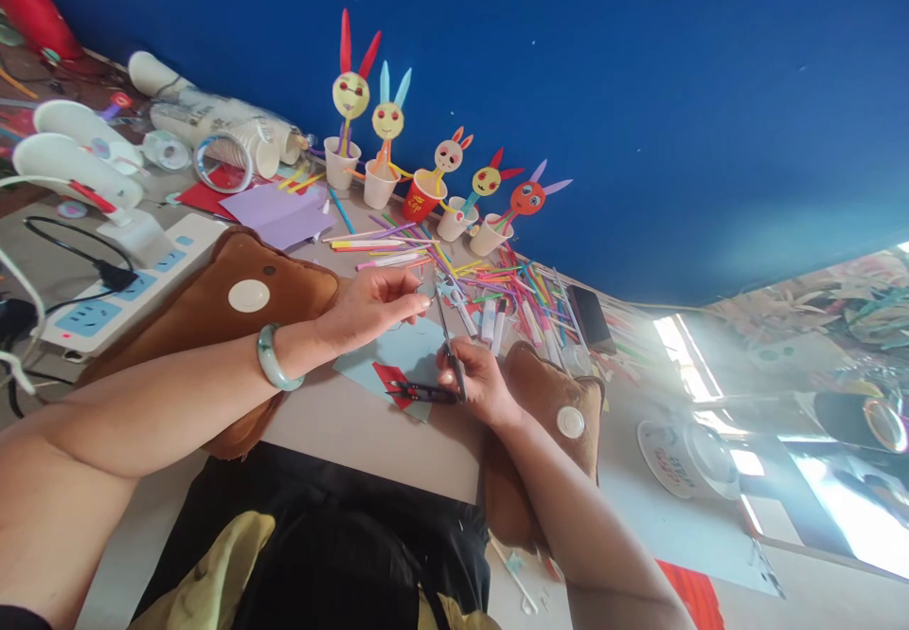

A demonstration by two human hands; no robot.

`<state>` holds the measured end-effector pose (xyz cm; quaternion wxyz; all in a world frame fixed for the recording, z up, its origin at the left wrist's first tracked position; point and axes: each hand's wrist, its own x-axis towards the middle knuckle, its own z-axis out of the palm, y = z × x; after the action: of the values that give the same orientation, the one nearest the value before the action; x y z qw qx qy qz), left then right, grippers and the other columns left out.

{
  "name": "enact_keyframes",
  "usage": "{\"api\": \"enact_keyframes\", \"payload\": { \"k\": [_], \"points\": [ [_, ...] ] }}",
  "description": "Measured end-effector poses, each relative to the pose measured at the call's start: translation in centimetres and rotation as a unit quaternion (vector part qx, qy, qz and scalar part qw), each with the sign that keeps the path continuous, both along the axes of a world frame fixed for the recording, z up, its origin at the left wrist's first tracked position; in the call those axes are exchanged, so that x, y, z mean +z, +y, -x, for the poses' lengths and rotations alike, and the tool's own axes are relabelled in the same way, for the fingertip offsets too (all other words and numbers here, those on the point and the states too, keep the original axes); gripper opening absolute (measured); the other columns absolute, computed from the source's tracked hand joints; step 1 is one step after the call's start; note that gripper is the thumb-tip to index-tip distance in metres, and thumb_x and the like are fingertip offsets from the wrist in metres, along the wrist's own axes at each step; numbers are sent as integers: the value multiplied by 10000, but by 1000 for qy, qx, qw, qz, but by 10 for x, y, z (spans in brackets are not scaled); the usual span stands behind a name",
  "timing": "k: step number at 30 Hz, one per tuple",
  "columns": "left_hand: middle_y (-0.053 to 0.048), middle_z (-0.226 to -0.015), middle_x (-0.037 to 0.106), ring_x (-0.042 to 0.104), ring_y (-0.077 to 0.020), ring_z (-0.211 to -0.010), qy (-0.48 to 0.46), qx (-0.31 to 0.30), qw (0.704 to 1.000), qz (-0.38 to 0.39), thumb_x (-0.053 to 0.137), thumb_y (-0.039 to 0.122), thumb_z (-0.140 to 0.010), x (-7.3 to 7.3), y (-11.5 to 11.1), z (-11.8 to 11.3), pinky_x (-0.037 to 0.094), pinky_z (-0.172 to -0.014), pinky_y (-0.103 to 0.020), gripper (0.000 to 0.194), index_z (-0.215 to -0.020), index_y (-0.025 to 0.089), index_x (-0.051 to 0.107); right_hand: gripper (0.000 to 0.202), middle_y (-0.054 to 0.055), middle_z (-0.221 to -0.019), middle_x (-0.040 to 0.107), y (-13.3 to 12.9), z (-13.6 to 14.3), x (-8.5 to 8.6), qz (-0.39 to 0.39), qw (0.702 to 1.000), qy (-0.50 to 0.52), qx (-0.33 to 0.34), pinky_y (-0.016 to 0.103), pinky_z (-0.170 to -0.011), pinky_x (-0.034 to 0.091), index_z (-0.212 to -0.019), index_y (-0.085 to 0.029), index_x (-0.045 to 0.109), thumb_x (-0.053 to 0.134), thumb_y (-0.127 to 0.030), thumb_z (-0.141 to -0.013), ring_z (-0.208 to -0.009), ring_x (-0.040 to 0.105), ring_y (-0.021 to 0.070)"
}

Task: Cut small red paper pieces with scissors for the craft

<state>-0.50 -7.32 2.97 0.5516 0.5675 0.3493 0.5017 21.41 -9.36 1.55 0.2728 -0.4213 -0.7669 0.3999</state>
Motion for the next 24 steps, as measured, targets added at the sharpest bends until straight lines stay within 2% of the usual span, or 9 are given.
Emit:
{"api": "enact_keyframes", "payload": {
  "k": [11, 24],
  "points": [
    [1, -646, 604, 558, -106, -636, 8, -10, 1000, -11, 676, 334, -802, -6, 3, -1, 454, -625, -237, 221, -686, 157, 610, 616, -6, -602, 509, -1, 1, 1, 10, 1000, 15, 8, 298, -630, 328, -593, -186, 495, 600, -780, -714, -608, 397, 133],
    [9, -626, 590, 540, -102, -621, -7, 4, 1000, 12, 674, 283, -751, 10, -3, -2, 437, -600, -233, 186, -641, 158, 590, 633, 0, -582, 495, -1, 1, 1, 1, 1000, 3, -1, 303, -622, 340, -578, -190, 511, 577, -807, -702, -621, 401, 146]
  ]
}}
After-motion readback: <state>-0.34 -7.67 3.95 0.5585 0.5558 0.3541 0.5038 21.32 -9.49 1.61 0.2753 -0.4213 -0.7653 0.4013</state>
